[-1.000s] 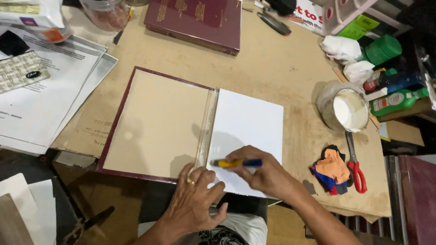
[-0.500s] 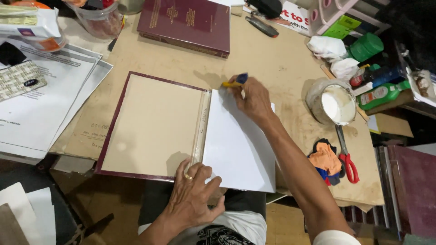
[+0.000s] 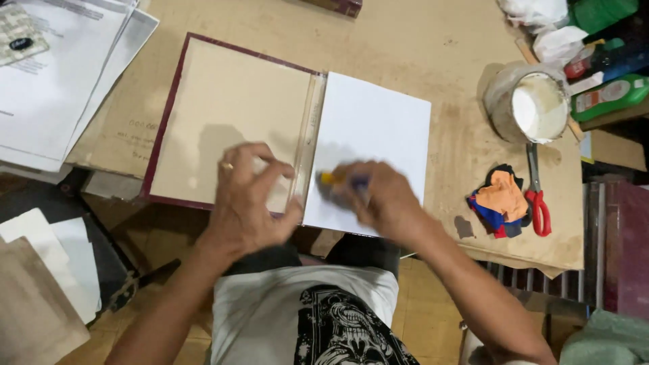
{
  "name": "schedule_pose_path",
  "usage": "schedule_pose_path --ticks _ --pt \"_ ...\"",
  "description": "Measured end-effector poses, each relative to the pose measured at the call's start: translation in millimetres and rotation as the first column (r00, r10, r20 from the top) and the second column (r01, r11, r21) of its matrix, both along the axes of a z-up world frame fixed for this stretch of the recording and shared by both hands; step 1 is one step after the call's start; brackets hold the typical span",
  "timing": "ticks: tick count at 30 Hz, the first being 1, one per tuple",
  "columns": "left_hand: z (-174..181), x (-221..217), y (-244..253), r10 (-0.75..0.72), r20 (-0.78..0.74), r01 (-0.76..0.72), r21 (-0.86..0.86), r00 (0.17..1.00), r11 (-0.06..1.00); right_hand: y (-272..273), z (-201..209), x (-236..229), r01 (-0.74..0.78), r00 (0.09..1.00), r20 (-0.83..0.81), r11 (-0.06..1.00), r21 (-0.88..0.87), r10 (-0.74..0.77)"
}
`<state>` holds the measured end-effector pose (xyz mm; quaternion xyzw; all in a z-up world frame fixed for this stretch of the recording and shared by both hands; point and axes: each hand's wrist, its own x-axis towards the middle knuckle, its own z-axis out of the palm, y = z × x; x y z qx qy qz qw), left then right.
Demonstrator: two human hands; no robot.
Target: The person applies white glue to the inside cover of a book using a paintbrush. They then close the book and press the pages together to secure the cover. The person repeats the gluing process on the other side of the book cover.
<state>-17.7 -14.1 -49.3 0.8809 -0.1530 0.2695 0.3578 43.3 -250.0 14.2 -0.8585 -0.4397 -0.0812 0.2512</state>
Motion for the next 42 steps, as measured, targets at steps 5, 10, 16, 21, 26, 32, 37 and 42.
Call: schedule_pose_path --ticks 5,10,16,21,26,32,37,42 --pt "13.7 19.2 24.0 0.075 -0.108 -0.080 -0.041 0.991 0.996 -16.6 18.6 -74.2 -0.351 0.909 -0.260 0.934 -0.058 0.325" --pt "2.8 31.4 56.0 0.079 0.024 -0.081 0.089 0.997 0.993 -100.7 6.4 -10.9 0.545 0.826 -0.388 0.753 0.368 -0.408" --pt "38.1 26.3 90.4 0.389 -0.388 -0.370 0.128 0.835 0.920 -268.6 -71.9 78.4 0.731 0.623 -0.756 -0.493 0.473 0.199" --pt "50.8 29.8 108.3 0.442 -0.522 -0.471 0.086 0.729 0.878 -300.5 -102.2 124.3 0.628 0.688 -0.651 -0.712 0.313 0.321" --pt "4.2 51.2 143.4 0.217 -0.656 -0.539 -0.338 0.723 0.772 -203.4 -42.0 60.0 0.709 0.679 -0.685 -0.478 0.519 0.264" --pt "9.4 56.6 156.2 0.076 -0.718 -0.445 -0.341 0.692 0.828 -157.4 -32.9 -88.7 0.853 0.297 -0.882 0.516 0.073 -0.367" --pt "10.4 66.6 158.6 -0.071 -0.698 -0.314 -0.407 0.712 0.858 -146.2 -86.2 -116.8 0.957 0.129 -0.981 0.278 0.085 -0.145" --pt "4.0 75.8 162.1 -0.161 -0.635 -0.216 -0.474 0.755 0.854 -144.1 -91.6 -106.6 0.968 0.176 -0.984 0.182 0.175 0.011"
